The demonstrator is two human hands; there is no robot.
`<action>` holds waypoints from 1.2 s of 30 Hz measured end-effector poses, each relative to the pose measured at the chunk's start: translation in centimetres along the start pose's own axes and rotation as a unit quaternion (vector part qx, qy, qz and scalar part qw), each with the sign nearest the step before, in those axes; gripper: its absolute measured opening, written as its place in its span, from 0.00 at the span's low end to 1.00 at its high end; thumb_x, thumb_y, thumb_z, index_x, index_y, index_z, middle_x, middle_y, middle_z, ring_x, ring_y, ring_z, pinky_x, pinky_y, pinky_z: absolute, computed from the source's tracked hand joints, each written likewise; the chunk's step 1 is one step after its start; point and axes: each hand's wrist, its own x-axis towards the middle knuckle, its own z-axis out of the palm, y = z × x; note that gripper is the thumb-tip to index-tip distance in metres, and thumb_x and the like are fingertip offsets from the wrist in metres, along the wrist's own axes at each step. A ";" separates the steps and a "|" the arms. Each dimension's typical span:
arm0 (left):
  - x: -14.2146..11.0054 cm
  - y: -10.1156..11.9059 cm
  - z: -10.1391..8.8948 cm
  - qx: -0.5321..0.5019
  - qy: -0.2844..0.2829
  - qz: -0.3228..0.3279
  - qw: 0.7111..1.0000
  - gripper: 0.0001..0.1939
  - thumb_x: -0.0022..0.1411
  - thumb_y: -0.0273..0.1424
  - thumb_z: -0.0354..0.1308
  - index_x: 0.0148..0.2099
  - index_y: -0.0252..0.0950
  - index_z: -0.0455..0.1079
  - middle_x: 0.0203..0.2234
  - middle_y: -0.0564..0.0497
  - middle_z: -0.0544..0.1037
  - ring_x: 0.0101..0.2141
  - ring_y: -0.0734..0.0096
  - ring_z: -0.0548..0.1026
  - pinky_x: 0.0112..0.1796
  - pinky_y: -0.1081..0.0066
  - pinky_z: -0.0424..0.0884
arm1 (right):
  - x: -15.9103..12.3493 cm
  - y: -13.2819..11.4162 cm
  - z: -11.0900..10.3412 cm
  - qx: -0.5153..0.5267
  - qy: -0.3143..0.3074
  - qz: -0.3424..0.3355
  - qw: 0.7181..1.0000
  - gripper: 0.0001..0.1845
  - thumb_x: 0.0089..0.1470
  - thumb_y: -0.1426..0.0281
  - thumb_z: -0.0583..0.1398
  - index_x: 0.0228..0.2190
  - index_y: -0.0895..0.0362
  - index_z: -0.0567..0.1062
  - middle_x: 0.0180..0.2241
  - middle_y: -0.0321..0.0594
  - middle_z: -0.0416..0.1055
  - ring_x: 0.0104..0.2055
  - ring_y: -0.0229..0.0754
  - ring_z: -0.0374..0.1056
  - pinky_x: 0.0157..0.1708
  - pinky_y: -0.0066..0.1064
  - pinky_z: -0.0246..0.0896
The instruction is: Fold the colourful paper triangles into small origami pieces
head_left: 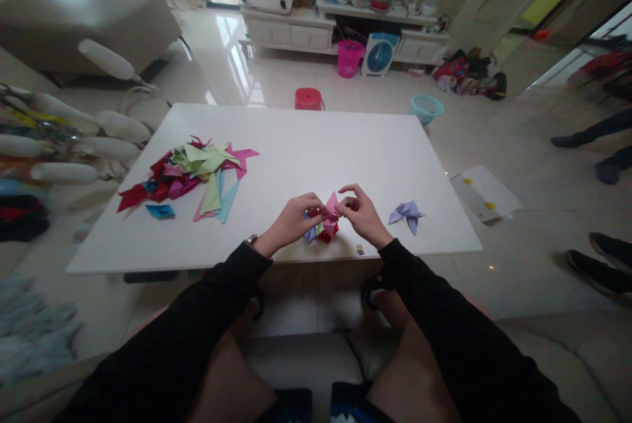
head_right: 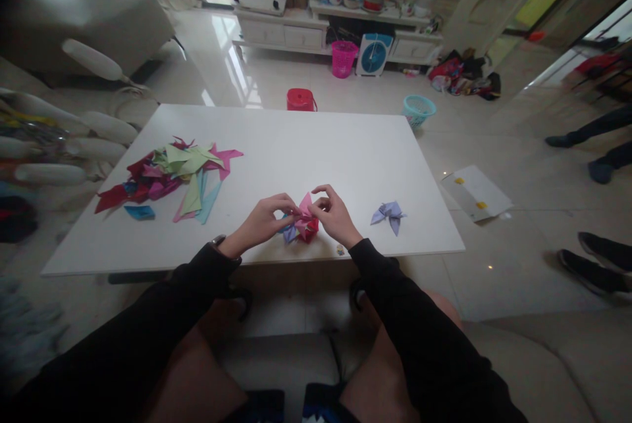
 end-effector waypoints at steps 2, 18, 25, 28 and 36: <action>0.0 0.0 0.0 -0.002 0.003 0.005 1.000 0.04 0.61 0.27 0.62 0.36 0.38 0.79 0.34 0.48 0.77 0.34 0.69 0.75 0.38 0.68 0.72 | 0.0 0.0 0.0 -0.023 -0.002 -0.018 1.000 0.13 0.54 0.62 0.64 0.41 0.50 0.72 0.25 0.29 0.70 0.28 0.38 0.66 0.31 0.31 0.60; -0.1 -0.2 0.0 0.077 0.032 -0.032 0.996 0.06 0.64 0.25 0.59 0.40 0.37 0.78 0.35 0.50 0.81 0.37 0.67 0.76 0.39 0.69 0.70 | -0.2 -1.0 -0.5 -0.154 -0.014 -0.101 0.983 0.08 0.58 0.65 0.62 0.36 0.54 0.80 0.34 0.37 0.68 0.36 0.38 0.66 0.33 0.30 0.62; -0.1 -0.5 0.1 0.078 0.021 -0.027 0.996 0.05 0.64 0.25 0.59 0.39 0.36 0.77 0.34 0.49 0.80 0.37 0.67 0.76 0.42 0.67 0.72 | -0.2 -0.4 0.3 -0.187 -0.027 -0.123 0.974 0.08 0.57 0.63 0.65 0.33 0.55 0.79 0.31 0.37 0.72 0.32 0.38 0.66 0.30 0.29 0.62; -0.1 -0.3 0.2 0.040 0.031 -0.039 0.998 0.04 0.65 0.29 0.59 0.40 0.36 0.75 0.35 0.49 0.80 0.38 0.67 0.77 0.42 0.67 0.73 | -0.2 -0.3 0.5 -0.192 -0.018 -0.124 0.973 0.09 0.58 0.63 0.65 0.31 0.55 0.78 0.29 0.36 0.72 0.31 0.38 0.67 0.30 0.29 0.62; -0.3 -0.3 -0.1 -0.089 -0.002 -0.103 0.991 0.21 0.59 0.33 0.66 0.55 0.36 0.72 0.47 0.45 0.79 0.38 0.67 0.79 0.41 0.68 0.76 | 0.1 -0.7 0.9 -0.181 0.007 -0.136 0.974 0.09 0.58 0.63 0.65 0.31 0.55 0.79 0.30 0.37 0.74 0.31 0.38 0.68 0.30 0.30 0.62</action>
